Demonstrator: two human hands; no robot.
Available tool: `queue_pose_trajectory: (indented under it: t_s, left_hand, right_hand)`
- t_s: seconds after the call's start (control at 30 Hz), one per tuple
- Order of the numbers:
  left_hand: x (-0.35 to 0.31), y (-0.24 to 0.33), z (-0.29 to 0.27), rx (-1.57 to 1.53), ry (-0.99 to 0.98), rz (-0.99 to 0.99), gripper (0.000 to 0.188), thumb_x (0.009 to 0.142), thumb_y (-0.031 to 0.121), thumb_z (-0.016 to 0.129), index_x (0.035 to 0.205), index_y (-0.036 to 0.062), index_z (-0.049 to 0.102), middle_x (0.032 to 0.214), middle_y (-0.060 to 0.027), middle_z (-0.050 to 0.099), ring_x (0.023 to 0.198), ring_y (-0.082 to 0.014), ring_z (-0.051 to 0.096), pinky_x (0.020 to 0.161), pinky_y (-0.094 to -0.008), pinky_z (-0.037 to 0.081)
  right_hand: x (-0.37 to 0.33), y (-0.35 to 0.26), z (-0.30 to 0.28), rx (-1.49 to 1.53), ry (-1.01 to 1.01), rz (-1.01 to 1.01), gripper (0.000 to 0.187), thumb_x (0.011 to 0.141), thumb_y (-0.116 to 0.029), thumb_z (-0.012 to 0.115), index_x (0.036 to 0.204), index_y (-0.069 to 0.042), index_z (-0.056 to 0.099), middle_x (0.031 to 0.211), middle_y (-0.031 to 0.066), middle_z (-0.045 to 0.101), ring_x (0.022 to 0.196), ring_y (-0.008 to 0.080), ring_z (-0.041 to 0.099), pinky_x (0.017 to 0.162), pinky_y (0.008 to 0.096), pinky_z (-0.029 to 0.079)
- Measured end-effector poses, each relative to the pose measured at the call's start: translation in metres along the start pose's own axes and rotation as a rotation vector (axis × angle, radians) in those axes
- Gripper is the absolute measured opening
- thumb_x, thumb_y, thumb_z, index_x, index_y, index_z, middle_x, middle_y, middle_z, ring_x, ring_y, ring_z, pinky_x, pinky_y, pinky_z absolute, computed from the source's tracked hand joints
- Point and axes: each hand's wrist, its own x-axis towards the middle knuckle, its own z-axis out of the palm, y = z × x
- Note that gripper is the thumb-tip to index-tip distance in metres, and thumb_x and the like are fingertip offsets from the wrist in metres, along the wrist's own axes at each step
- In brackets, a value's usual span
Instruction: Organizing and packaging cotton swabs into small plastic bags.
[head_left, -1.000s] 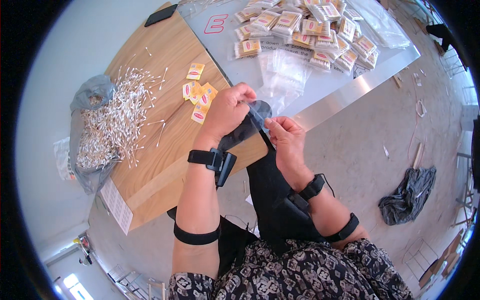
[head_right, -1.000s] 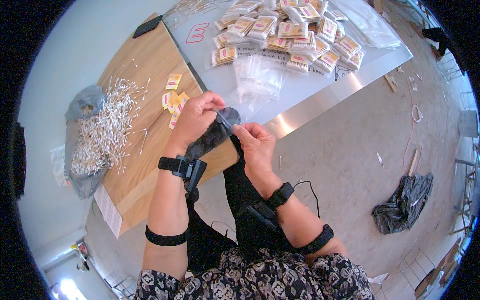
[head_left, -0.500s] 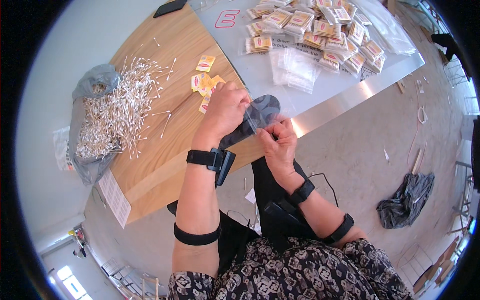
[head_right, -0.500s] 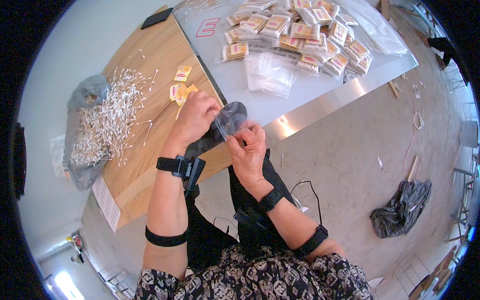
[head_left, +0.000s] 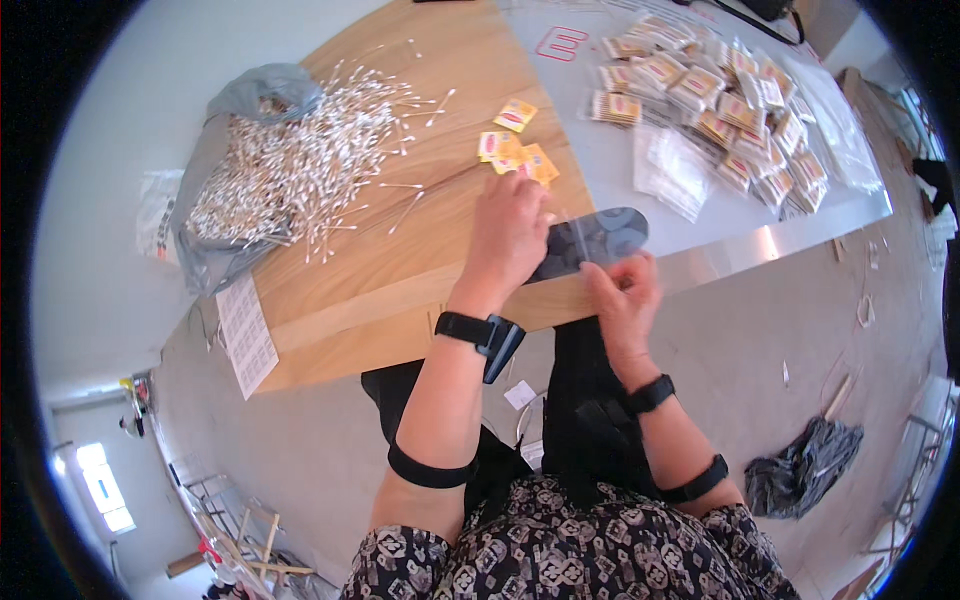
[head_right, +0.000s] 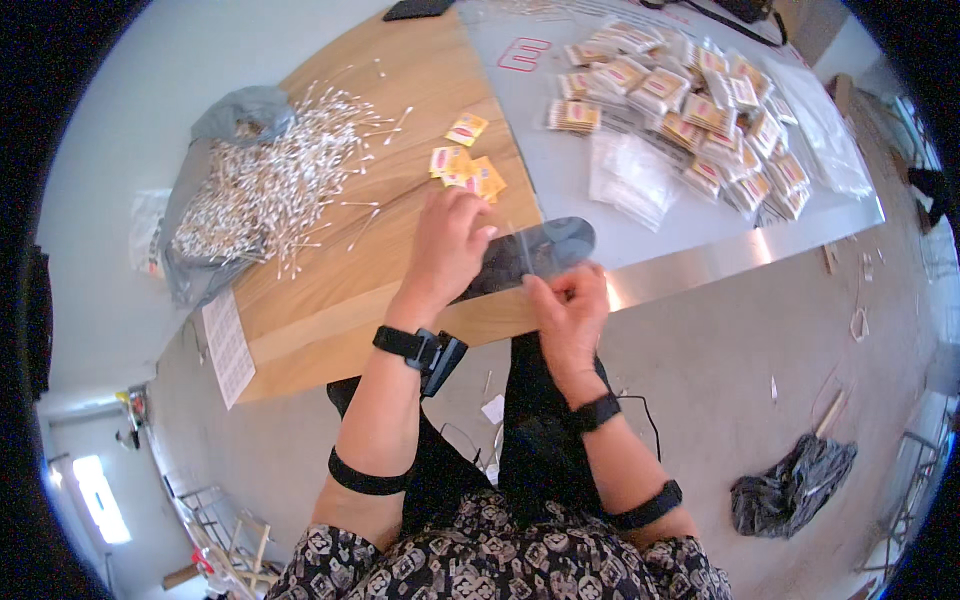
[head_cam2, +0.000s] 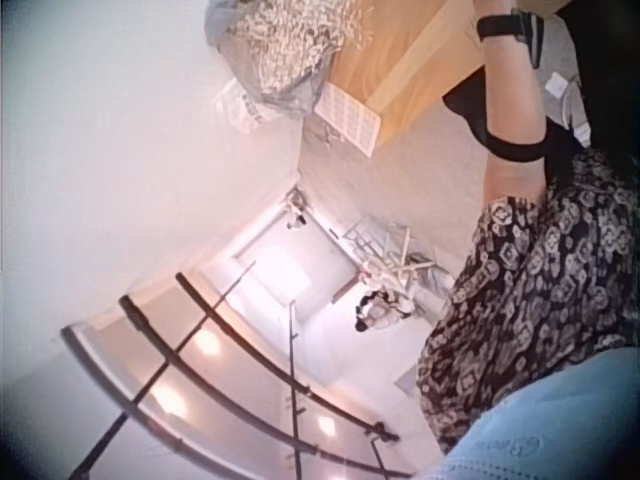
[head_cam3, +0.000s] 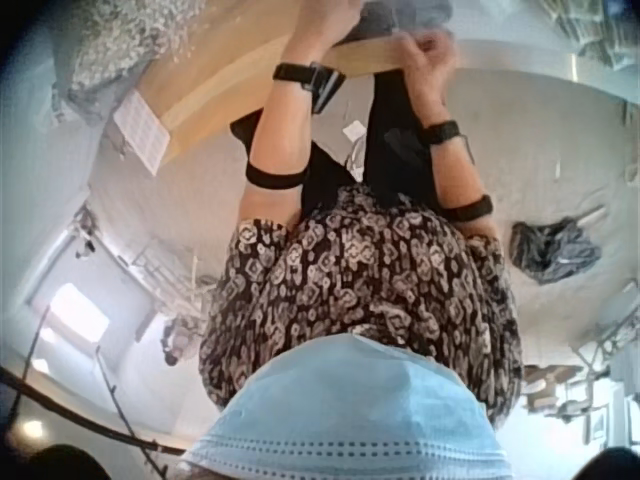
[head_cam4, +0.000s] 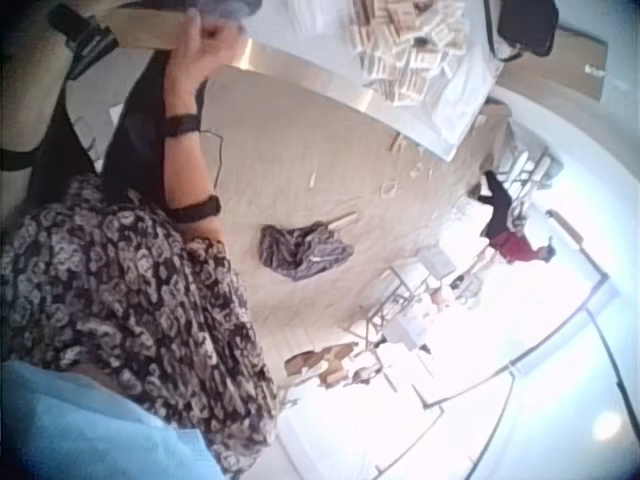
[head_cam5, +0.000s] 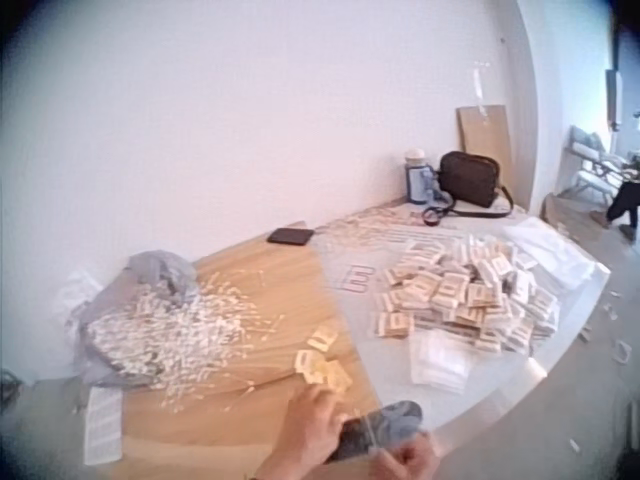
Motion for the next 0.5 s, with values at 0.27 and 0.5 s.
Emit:
queue_pose_trajectory:
  t_s: [0.27, 0.5]
  left_hand:
    - [-0.039, -0.118, -0.072, 0.441, 0.152, -0.446, 0.041, 0.074, 0.012, 0.074, 0.112, 0.0051, 0.061, 0.107, -0.0170, 0.059, 0.104, -0.0352, 0.054, 0.095, -0.0436, 0.043]
    - [-0.030, -0.132, -0.086, 0.340, -0.047, -0.372, 0.029, 0.075, 0.018, 0.075, 0.097, 0.0046, 0.063, 0.096, -0.0142, 0.062, 0.100, -0.0346, 0.055, 0.090, -0.0449, 0.044]
  right_hand:
    - [-0.017, -0.027, -0.027, 0.000, -0.005, -0.221, 0.018, 0.080, -0.002, 0.068, 0.076, -0.006, 0.051, 0.080, 0.0053, 0.052, 0.073, 0.0156, 0.047, 0.067, 0.0279, 0.040]
    - [-0.030, -0.058, 0.038, 0.060, -0.439, -0.393, 0.013, 0.075, 0.003, 0.065, 0.079, -0.002, 0.054, 0.085, 0.0134, 0.056, 0.080, 0.0288, 0.056, 0.072, 0.0349, 0.047]
